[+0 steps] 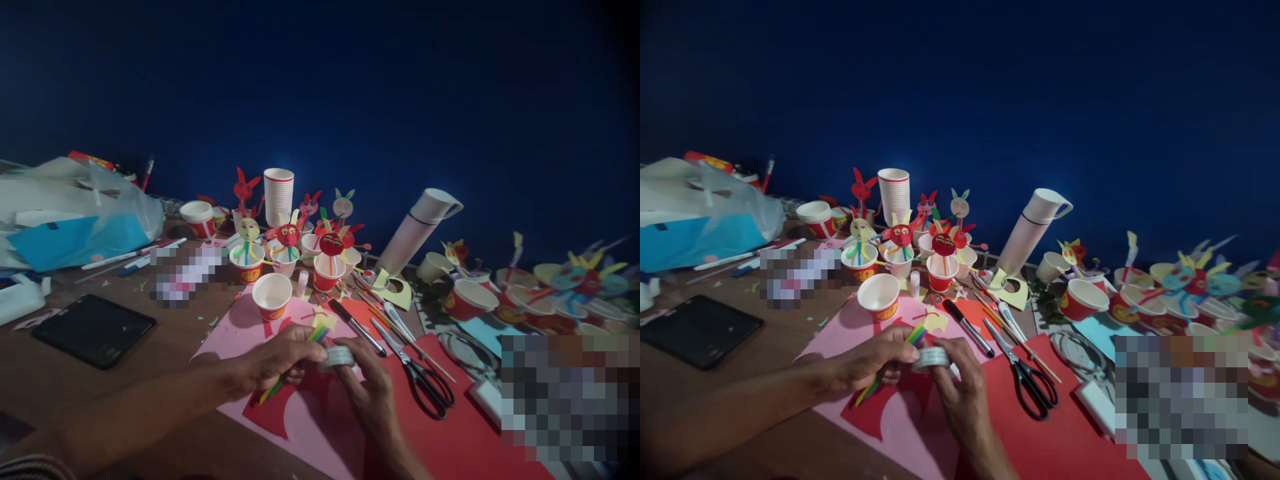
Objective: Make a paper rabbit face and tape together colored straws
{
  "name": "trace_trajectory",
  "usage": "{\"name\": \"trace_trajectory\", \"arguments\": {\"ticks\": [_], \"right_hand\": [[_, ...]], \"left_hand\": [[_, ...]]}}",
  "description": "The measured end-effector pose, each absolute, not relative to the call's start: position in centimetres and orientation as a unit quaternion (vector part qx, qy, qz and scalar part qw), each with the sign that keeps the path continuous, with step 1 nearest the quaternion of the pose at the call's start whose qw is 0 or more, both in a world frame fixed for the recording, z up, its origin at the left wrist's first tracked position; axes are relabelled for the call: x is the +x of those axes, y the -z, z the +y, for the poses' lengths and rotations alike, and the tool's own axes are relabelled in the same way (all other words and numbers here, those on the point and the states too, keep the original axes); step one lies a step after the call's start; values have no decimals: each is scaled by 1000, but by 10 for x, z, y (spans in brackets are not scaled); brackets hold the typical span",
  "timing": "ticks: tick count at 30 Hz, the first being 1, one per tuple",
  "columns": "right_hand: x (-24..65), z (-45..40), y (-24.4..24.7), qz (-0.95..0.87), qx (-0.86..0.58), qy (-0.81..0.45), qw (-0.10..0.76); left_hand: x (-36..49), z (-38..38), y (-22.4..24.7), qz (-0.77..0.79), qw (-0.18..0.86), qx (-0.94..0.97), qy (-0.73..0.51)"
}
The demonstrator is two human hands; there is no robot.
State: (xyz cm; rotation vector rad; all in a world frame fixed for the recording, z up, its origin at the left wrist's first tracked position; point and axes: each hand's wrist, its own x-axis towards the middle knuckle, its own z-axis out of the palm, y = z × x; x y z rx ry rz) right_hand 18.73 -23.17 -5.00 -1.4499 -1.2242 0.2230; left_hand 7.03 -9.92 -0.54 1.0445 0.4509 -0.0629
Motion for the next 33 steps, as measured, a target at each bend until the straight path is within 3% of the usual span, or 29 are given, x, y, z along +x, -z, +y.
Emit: {"name": "trace_trajectory", "arguments": {"ticks": [11,18,25,33], "right_hand": [[186,-233,50,-486,-634,-139,586],[187,-237,48,-435,-556,-279,651],[191,-235,44,-535,-597,-141,581],[190,-238,40,-605,-609,-75,508]], "left_hand": [[72,-99,7,233,851,469,25],[75,-94,8,256,864,434,13],[70,-93,2,236,834,497,33],[68,-96,-8,225,812,533,77]]}}
